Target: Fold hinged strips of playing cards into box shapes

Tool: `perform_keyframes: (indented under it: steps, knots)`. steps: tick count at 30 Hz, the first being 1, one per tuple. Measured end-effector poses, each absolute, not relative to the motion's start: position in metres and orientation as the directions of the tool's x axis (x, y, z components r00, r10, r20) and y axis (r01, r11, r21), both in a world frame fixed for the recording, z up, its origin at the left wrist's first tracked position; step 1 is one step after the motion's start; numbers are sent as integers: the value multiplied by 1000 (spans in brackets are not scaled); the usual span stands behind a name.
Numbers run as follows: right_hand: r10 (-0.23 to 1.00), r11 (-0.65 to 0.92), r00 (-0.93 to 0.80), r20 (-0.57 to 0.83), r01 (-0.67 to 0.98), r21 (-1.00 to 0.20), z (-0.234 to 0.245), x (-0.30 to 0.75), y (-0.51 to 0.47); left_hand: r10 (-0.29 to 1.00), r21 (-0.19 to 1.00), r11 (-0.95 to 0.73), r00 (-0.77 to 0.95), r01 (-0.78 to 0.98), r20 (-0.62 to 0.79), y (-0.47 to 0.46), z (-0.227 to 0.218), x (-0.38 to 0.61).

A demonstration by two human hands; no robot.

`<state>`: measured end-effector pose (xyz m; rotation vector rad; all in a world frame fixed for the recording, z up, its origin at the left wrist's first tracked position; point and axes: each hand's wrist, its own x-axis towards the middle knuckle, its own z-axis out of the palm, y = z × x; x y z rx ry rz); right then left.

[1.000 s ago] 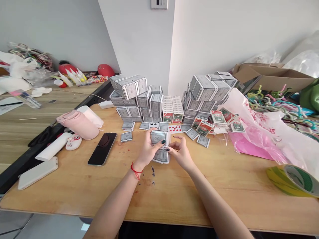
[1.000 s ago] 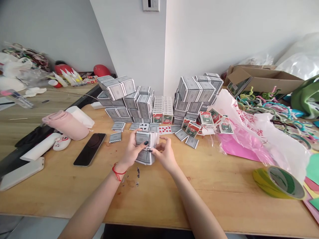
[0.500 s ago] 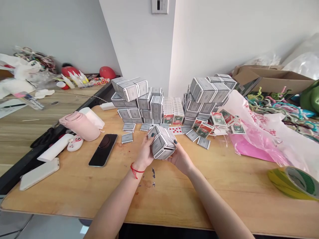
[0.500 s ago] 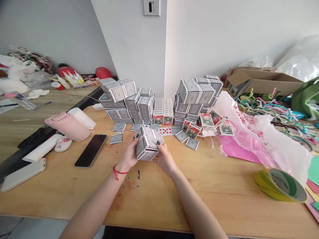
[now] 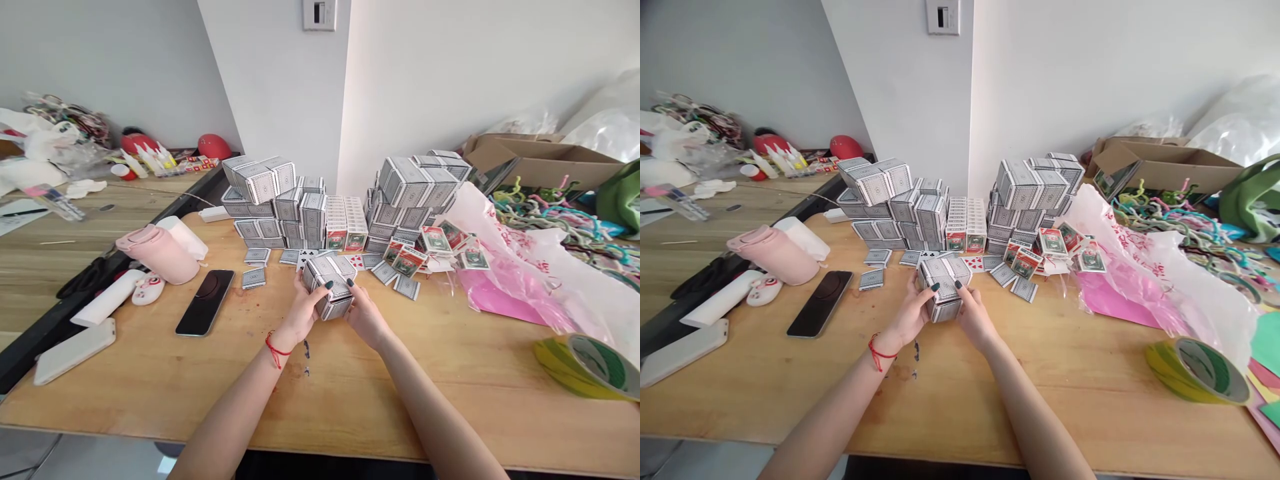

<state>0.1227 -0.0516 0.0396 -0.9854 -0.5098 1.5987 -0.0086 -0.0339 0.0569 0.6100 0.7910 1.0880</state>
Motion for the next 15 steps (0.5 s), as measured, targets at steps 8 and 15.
perform_keyframes:
  steps: [8,15]
  knots:
    - [933,-343,-135,-334,-618,-707,43,127,-52,944,797,327,220,-508,-247,-32,57,-10]
    - [941,-333,-159,-299,-580,-743,41,126,-51,940,793,332,255,-511,-228,-31,57,-12]
